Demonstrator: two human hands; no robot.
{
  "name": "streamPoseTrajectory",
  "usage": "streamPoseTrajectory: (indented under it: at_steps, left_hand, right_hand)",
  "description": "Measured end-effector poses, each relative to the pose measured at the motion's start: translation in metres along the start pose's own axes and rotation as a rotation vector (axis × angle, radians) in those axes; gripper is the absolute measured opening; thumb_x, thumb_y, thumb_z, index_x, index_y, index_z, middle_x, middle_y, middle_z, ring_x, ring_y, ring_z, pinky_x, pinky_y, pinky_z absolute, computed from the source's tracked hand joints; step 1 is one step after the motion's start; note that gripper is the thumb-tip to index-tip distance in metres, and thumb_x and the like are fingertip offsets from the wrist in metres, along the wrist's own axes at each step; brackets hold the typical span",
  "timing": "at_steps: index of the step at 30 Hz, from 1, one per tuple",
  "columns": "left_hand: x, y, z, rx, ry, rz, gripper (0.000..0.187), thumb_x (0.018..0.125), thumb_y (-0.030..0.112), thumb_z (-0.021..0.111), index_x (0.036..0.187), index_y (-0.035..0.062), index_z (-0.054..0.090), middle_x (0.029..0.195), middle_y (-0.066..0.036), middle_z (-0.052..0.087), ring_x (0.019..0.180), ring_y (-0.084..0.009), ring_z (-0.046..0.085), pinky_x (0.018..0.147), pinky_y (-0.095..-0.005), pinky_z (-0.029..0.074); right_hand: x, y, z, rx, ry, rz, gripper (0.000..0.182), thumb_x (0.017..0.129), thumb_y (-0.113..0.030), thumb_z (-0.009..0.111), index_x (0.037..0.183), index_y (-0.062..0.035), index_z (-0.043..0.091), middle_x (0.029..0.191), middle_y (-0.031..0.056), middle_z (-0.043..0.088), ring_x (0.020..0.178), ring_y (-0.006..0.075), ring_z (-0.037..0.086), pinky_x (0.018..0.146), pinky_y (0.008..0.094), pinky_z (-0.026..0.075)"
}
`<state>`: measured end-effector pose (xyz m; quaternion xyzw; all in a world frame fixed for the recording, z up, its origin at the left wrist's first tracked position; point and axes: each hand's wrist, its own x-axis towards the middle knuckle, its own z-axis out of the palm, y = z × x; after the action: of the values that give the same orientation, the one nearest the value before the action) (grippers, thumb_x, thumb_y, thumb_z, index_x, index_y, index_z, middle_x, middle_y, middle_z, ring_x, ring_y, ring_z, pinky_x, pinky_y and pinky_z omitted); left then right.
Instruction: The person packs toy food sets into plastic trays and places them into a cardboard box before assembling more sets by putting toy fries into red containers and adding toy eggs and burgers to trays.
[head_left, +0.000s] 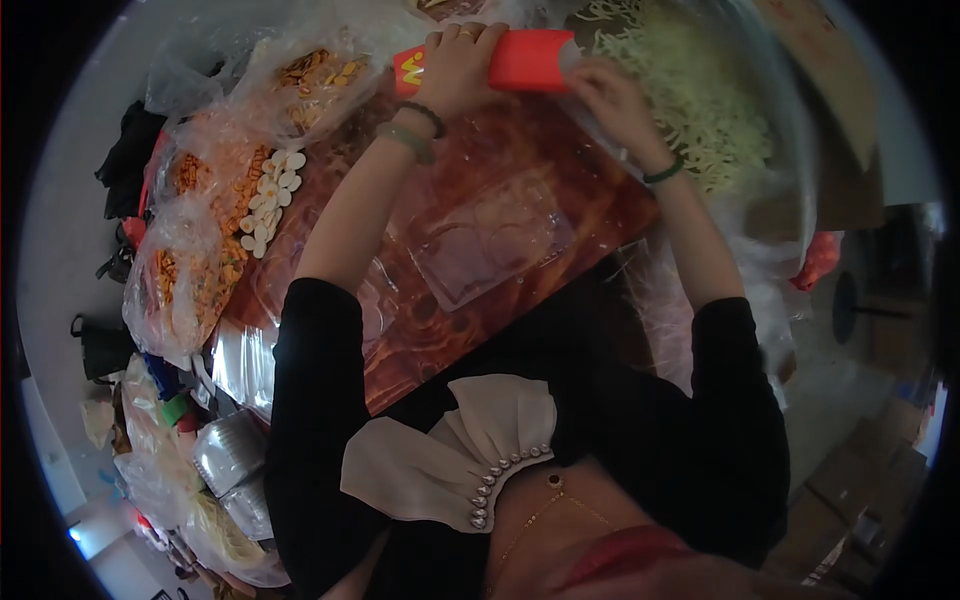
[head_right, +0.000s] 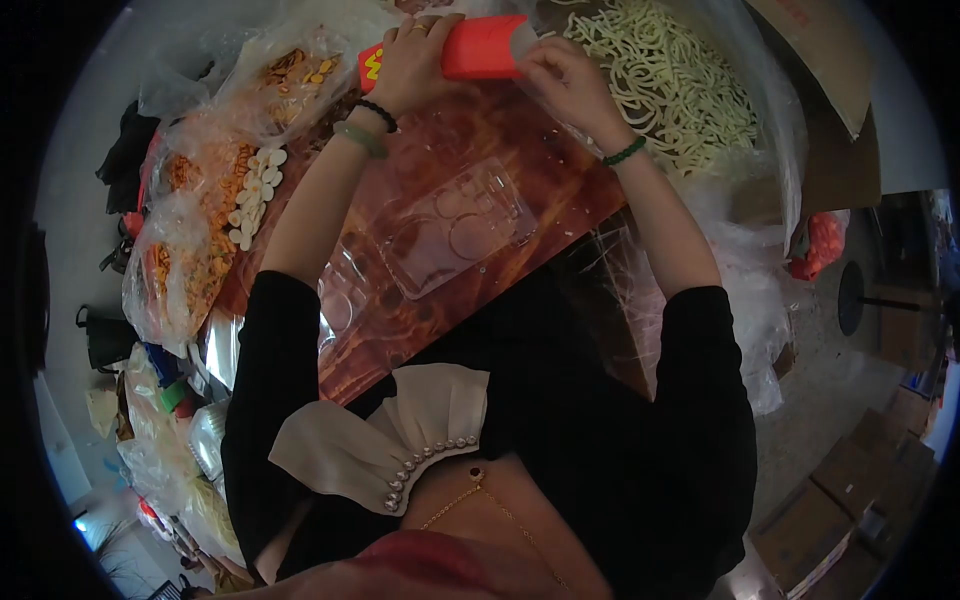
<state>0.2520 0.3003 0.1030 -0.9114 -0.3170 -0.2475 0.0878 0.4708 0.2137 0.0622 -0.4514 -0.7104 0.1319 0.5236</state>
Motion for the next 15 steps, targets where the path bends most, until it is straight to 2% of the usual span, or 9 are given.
streamPoseTrajectory:
  at_steps: [2,7,8,10,14,15]
  left_hand:
    - [0.014,0.006,0.012,0.031,-0.014,0.016,0.091,0.048,0.051,0.081,0.124,0.0131,0.047,0.115,-0.012,0.055,0.108,-0.0302,0.049,0.091,-0.0457,0.032]
    - [0.046,0.010,0.077,-0.239,-0.099,0.003,0.099,0.053,0.068,0.071,0.128,0.0097,0.047,0.118,-0.017,0.055,0.112,-0.0356,0.049,0.098,-0.0517,0.030]
    - [0.048,0.010,0.085,-0.243,-0.102,0.007,0.099,0.053,0.068,0.071,0.128,0.0097,0.047,0.118,-0.017,0.055,0.112,-0.0356,0.049,0.098,-0.0517,0.030]
    - [0.053,0.015,0.094,-0.347,-0.130,-0.017,0.087,0.059,0.056,0.075,0.126,0.0074,0.051,0.108,-0.020,0.059,0.100,-0.0346,0.056,0.090,-0.0418,0.043]
    - [0.058,0.019,0.111,-0.402,-0.142,0.034,0.084,0.058,0.054,0.076,0.124,0.0060,0.053,0.103,-0.023,0.061,0.094,-0.0359,0.059,0.086,-0.0382,0.046]
    - [0.060,0.020,0.111,-0.415,-0.175,-0.013,0.083,0.058,0.053,0.076,0.124,0.0064,0.053,0.102,-0.023,0.061,0.093,-0.0358,0.059,0.086,-0.0379,0.046]
  right_hand:
    - [0.001,0.029,0.003,0.016,0.040,0.063,0.013,0.084,-0.011,0.062,0.089,0.0003,0.063,0.093,0.0067,0.059,0.087,0.0182,0.057,0.075,0.0274,0.045]
    - [0.003,0.053,0.010,-0.081,0.110,0.165,0.014,0.085,-0.013,0.060,0.087,0.0011,0.062,0.090,0.0071,0.060,0.081,0.0189,0.058,0.073,0.0274,0.046]
    - [0.004,0.055,0.009,-0.043,0.078,0.209,0.015,0.085,-0.013,0.061,0.087,0.0016,0.062,0.088,0.0076,0.060,0.079,0.0192,0.058,0.072,0.0277,0.046]
    - [0.002,0.065,0.005,-0.011,0.049,0.260,0.016,0.085,-0.014,0.061,0.086,0.0020,0.062,0.087,0.0082,0.060,0.078,0.0195,0.058,0.071,0.0279,0.046]
    - [-0.006,0.088,0.003,-0.045,0.042,0.293,0.019,0.085,-0.016,0.062,0.085,0.0026,0.061,0.085,0.0093,0.060,0.076,0.0204,0.058,0.068,0.0301,0.047]
    - [-0.007,0.090,0.003,-0.022,0.042,0.316,0.019,0.085,-0.016,0.062,0.085,0.0025,0.061,0.085,0.0095,0.060,0.075,0.0206,0.058,0.067,0.0307,0.046]
